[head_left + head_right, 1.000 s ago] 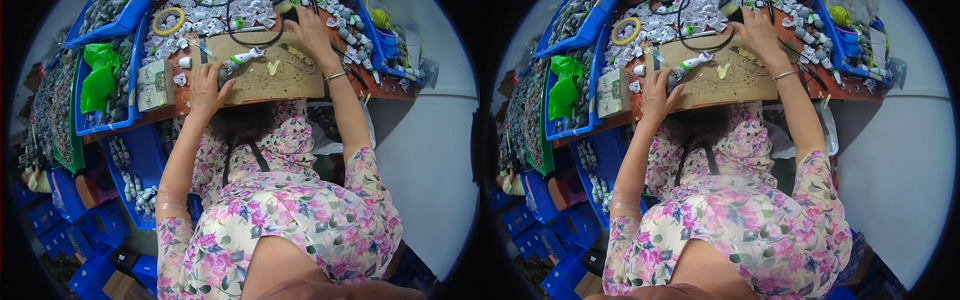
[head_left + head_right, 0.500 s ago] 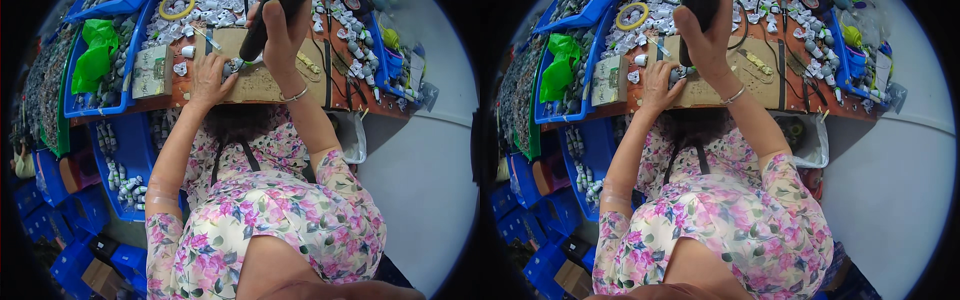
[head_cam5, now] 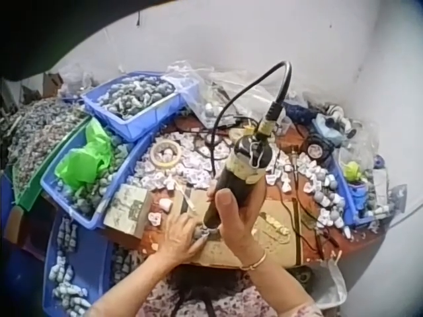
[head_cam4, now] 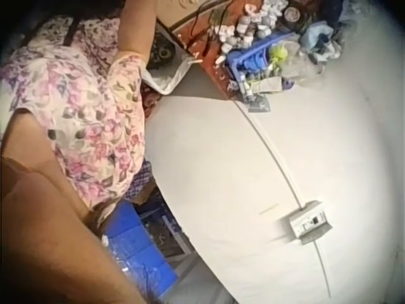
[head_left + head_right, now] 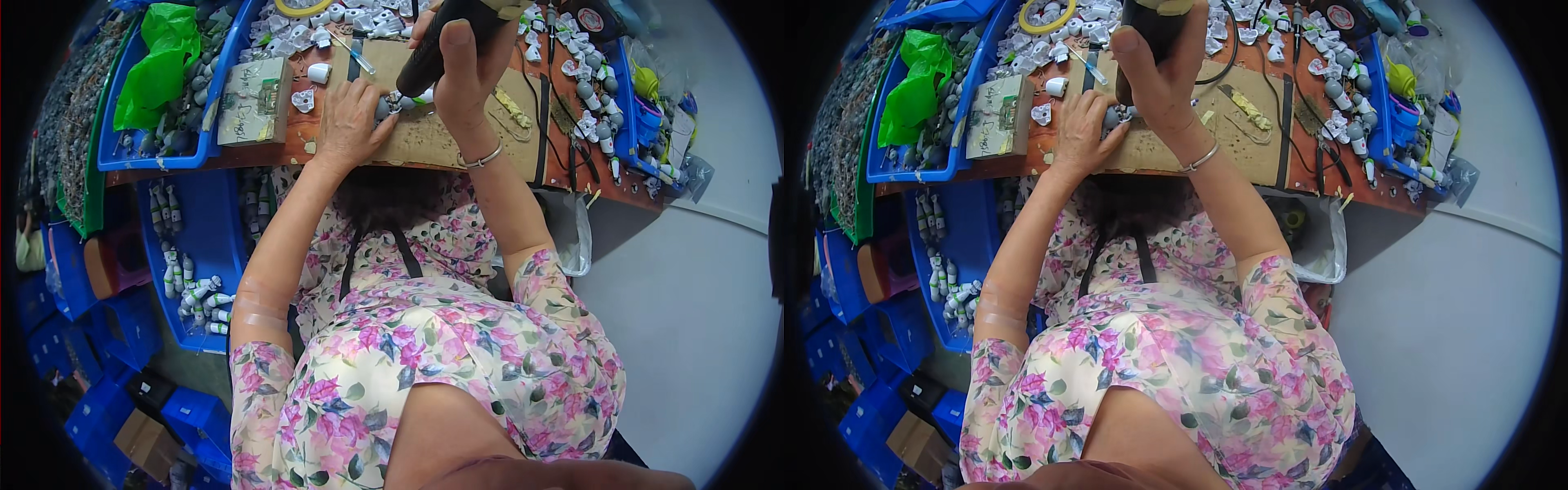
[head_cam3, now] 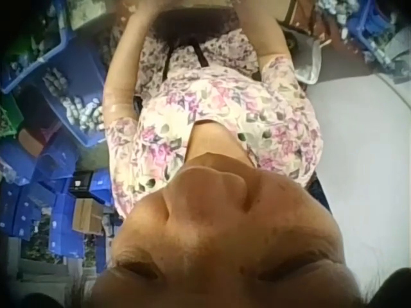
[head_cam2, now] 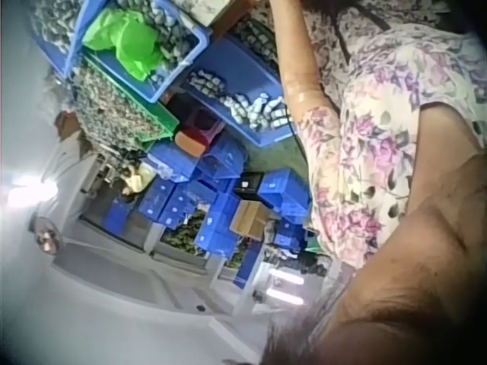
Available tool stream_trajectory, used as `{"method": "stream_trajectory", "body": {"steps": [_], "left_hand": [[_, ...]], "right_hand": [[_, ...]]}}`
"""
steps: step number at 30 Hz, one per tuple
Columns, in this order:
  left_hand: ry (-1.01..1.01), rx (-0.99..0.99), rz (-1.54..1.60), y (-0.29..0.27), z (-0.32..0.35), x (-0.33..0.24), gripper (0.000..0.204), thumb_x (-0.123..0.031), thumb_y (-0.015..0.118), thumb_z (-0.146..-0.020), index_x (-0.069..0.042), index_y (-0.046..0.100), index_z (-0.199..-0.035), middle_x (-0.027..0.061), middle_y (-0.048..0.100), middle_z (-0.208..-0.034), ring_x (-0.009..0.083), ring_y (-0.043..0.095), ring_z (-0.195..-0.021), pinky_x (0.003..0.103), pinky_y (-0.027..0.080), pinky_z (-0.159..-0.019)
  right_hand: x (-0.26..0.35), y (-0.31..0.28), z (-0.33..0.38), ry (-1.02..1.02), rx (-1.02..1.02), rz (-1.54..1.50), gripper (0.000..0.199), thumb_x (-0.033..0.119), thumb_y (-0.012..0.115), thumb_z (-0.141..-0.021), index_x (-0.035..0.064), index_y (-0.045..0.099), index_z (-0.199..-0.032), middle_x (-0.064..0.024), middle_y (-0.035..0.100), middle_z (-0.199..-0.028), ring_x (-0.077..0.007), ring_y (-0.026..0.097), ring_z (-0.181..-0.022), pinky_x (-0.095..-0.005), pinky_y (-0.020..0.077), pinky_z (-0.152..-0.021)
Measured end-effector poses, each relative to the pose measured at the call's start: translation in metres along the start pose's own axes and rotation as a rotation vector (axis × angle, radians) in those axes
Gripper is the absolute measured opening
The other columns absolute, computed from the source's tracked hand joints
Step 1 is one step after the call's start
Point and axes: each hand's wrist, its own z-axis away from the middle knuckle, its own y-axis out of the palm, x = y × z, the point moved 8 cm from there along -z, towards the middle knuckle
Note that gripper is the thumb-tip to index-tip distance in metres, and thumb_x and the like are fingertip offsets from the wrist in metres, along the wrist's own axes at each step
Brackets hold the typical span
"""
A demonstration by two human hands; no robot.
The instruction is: Soldering and assembling small electronic components on a circuit board at a factory workbench.
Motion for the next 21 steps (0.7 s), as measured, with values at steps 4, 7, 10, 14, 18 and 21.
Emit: {"method": "stream_trajectory", "body": {"steps": [4,7,10,14,18,21], "left_hand": [[0.009,-0.012,-0.001,0.0,0.0002,-0.0005,0.036,-0.03,0.072,-0.082,-0.009,0.063,-0.109,0.0084,0.056,-0.105,0.0282,0.053,-0.102,0.042,0.04,-0.09],[0.005,-0.001,0.008,0.0005,-0.0002,-0.0008,0.036,-0.031,0.072,-0.082,-0.009,0.063,-0.109,0.0087,0.056,-0.105,0.0283,0.053,-0.102,0.042,0.04,-0.09],[0.004,-0.006,0.006,0.0001,-0.0001,0.0,0.036,-0.03,0.072,-0.082,-0.009,0.063,-0.109,0.0088,0.056,-0.105,0.0285,0.053,-0.102,0.042,0.04,-0.09],[0.004,-0.009,0.008,-0.0009,-0.0001,-0.0011,0.035,-0.029,0.072,-0.082,-0.009,0.063,-0.108,0.0088,0.056,-0.105,0.0287,0.053,-0.102,0.042,0.04,-0.089],[0.009,-0.016,0.007,-0.0009,0.0002,-0.0014,0.035,-0.03,0.072,-0.082,-0.009,0.062,-0.108,0.0089,0.056,-0.105,0.0288,0.053,-0.102,0.043,0.04,-0.089],[0.011,-0.009,0.006,-0.0014,0.0001,-0.002,0.035,-0.03,0.072,-0.082,-0.009,0.061,-0.108,0.0093,0.055,-0.106,0.029,0.053,-0.102,0.043,0.041,-0.089]], "right_hand": [[0.0007,0.0011,0.0029,-0.013,-0.004,0.034,0.054,0.032,0.064,-0.097,0.0042,0.039,-0.136,-0.0049,0.057,-0.088,-0.0108,0.055,-0.068,-0.0251,0.0462,-0.059],[-0.0001,0.0014,0.004,-0.008,0.018,0.019,0.053,0.031,0.064,-0.097,0.0043,0.039,-0.135,-0.0056,0.057,-0.088,-0.0112,0.055,-0.068,-0.0253,0.046,-0.059],[-0.0002,0.0022,0.0058,-0.017,0.046,0.001,0.051,0.031,0.063,-0.098,0.0047,0.039,-0.134,-0.0056,0.057,-0.088,-0.0113,0.054,-0.068,-0.0252,0.0456,-0.058],[0.0044,0.002,0.0045,-0.079,0.091,0.081,0.048,0.032,0.062,-0.099,0.0054,0.039,-0.132,-0.0048,0.057,-0.088,-0.0108,0.053,-0.067,-0.0244,0.0446,-0.058],[0.0024,0.0017,0.0066,-0.053,0.078,0.159,0.05,0.035,0.062,-0.098,0.0055,0.04,-0.132,-0.004,0.056,-0.088,-0.0102,0.052,-0.067,-0.0237,0.0438,-0.058],[-0.0006,0.0009,0.0082,-0.025,0.063,0.101,0.051,0.034,0.063,-0.098,0.005,0.039,-0.133,-0.0038,0.057,-0.089,-0.01,0.052,-0.068,-0.0241,0.0444,-0.059]]}}
